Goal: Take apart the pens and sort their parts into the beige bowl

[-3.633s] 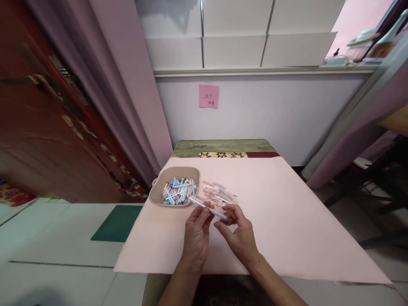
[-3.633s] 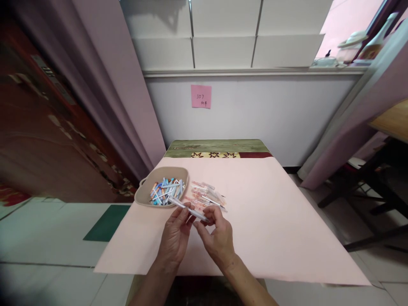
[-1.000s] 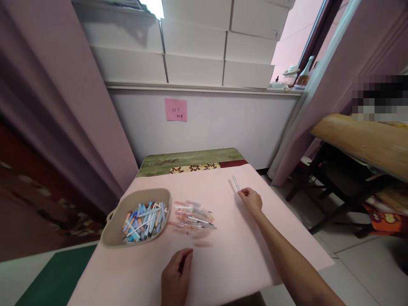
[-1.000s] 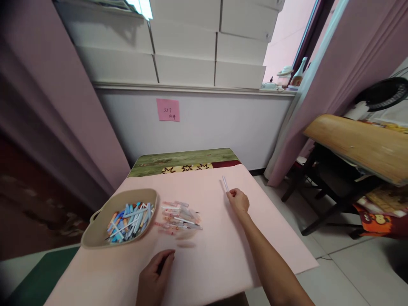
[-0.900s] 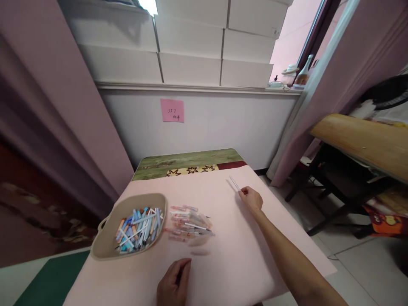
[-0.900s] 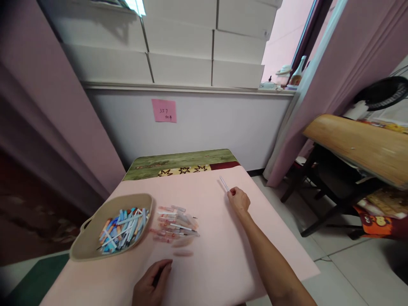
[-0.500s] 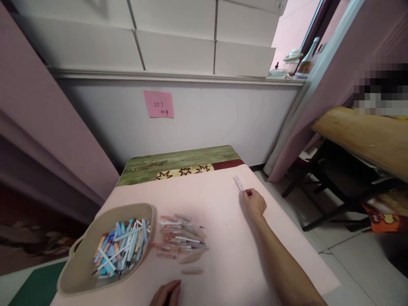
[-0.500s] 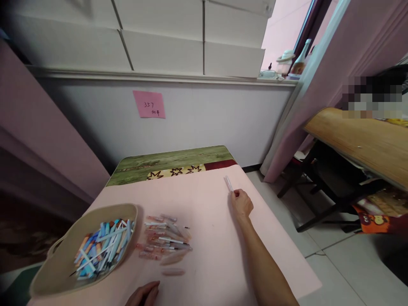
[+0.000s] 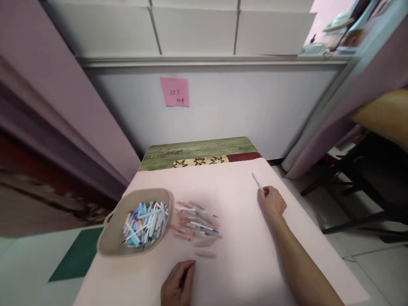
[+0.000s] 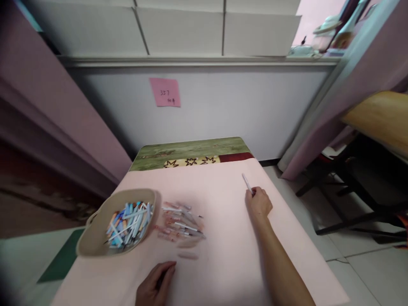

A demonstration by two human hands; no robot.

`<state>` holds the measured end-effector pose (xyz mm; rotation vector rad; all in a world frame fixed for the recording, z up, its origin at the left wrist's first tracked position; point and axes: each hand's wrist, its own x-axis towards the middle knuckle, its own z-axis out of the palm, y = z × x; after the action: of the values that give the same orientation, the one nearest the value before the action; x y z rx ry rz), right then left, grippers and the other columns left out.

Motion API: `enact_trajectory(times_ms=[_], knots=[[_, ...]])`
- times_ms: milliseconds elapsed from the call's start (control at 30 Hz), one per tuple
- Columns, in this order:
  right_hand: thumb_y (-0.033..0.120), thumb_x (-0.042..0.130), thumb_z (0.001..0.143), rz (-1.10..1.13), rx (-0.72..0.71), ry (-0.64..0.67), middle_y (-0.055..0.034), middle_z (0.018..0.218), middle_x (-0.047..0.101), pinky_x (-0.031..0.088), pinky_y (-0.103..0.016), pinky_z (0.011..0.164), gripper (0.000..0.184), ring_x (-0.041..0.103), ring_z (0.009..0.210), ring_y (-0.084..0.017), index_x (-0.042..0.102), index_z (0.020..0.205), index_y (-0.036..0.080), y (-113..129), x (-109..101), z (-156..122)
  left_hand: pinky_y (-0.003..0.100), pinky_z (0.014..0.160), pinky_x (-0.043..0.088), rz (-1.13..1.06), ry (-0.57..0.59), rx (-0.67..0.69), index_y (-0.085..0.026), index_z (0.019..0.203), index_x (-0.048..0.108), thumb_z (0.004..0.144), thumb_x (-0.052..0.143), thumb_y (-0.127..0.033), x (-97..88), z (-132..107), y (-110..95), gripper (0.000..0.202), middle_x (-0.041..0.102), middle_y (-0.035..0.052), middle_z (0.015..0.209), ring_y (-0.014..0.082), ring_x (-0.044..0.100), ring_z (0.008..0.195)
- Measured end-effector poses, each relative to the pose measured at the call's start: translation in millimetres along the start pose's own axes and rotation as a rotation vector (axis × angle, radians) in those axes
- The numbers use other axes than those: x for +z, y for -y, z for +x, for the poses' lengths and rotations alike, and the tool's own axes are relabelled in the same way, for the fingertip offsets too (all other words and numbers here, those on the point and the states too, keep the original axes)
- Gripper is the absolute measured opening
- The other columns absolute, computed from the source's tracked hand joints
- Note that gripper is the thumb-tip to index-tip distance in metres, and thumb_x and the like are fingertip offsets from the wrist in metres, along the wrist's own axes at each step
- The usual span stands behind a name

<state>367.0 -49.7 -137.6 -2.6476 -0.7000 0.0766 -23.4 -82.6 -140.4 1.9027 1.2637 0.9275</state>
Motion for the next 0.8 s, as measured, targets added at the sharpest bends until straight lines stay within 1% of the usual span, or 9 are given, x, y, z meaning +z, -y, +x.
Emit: enact_trajectory(times_ms=[67,133,200,233,267,367,467,633,800], knots=[[0.047,0.05,0.084,0.011,-0.001,0.0,-0.0094,0.106,0.063,0.041,-0.035,0.075,0.038,0.059,0.093,-0.026,0.062,0.11,0.021,-2,-4,-2,0.025,0.065,0.055,-0.01,0.019,-0.018,-0.023,0.084,0.072,0.084,0.057,-0.038,-2.7,-1,-4,0.021,0.073,0.0035,0.079,0.0189,0.068,0.072],[0.047,0.051,0.084,0.07,-0.04,-0.058,-0.0112,0.111,0.062,0.041,-0.034,0.075,0.045,0.058,0.095,-0.026,0.058,0.118,0.019,0,-8,-11,0.025,0.066,0.055,-0.022,0.024,-0.043,-0.023,0.084,0.072,0.085,0.056,-0.036,-3.8,-2,-8,0.02,0.072,0.004,0.079,0.0191,0.068,0.073],[0.046,0.048,0.085,0.175,-0.119,-0.108,-0.0117,0.112,0.062,0.041,-0.033,0.074,0.047,0.059,0.093,-0.024,0.055,0.121,0.017,7,-11,-30,0.026,0.067,0.054,-0.04,0.03,-0.063,-0.022,0.085,0.071,0.085,0.056,-0.035,-3.9,-4,-12,0.02,0.072,0.004,0.079,0.0191,0.067,0.073],[0.046,0.046,0.087,0.231,-0.171,-0.095,-0.0112,0.109,0.064,0.041,-0.031,0.073,0.045,0.06,0.089,-0.023,0.057,0.119,0.017,13,-12,-43,0.026,0.067,0.054,-0.05,0.035,-0.069,-0.022,0.085,0.071,0.085,0.056,-0.035,-3.9,-4,-13,0.02,0.071,0.004,0.079,0.019,0.067,0.073],[0.046,0.045,0.088,0.283,-0.225,-0.044,-0.01,0.103,0.066,0.041,-0.03,0.072,0.041,0.06,0.085,-0.022,0.06,0.112,0.018,20,-12,-58,0.026,0.066,0.053,-0.06,0.038,-0.075,-0.022,0.085,0.071,0.086,0.055,-0.034,-3.9,-4,-14,0.02,0.071,0.004,0.078,0.019,0.067,0.073],[0.043,0.048,0.087,0.346,-0.466,0.241,-0.0044,0.089,0.069,0.041,-0.026,0.068,0.028,0.06,0.076,-0.018,0.068,0.092,0.023,44,-8,-102,0.027,0.067,0.053,-0.093,0.035,-0.087,-0.021,0.084,0.07,0.087,0.054,-0.035,-4.1,-6,-16,0.021,0.071,0.0047,0.079,0.0193,0.066,0.074],[0.032,0.051,0.086,0.244,-0.609,0.339,-0.0004,0.085,0.069,0.038,-0.024,0.066,0.02,0.06,0.075,-0.016,0.069,0.085,0.026,66,-2,-131,0.027,0.068,0.052,-0.117,0.019,-0.096,-0.02,0.084,0.07,0.086,0.055,-0.036,-4.9,-7,-16,0.022,0.071,0.0051,0.079,0.0196,0.066,0.075],[0.024,0.049,0.088,0.086,-0.755,0.376,-0.0008,0.098,0.07,0.039,-0.021,0.073,0.024,0.061,0.089,-0.015,0.072,0.094,0.027,84,3,-140,0.029,0.071,0.053,-0.157,-0.018,-0.095,-0.02,0.085,0.07,0.085,0.055,-0.036,-6.7,-11,-13,0.021,0.071,0.0057,0.083,0.0203,0.066,0.078],[0.021,0.047,0.088,-0.031,-0.776,0.371,0.0004,0.101,0.071,0.04,-0.021,0.073,0.028,0.063,0.089,-0.015,0.073,0.096,0.029,86,4,-141,0.03,0.073,0.053,-0.227,-0.031,-0.092,-0.019,0.085,0.07,0.084,0.056,-0.035,-6.9,-14,-8,0.021,0.072,0.0058,0.083,0.0204,0.066,0.078]])
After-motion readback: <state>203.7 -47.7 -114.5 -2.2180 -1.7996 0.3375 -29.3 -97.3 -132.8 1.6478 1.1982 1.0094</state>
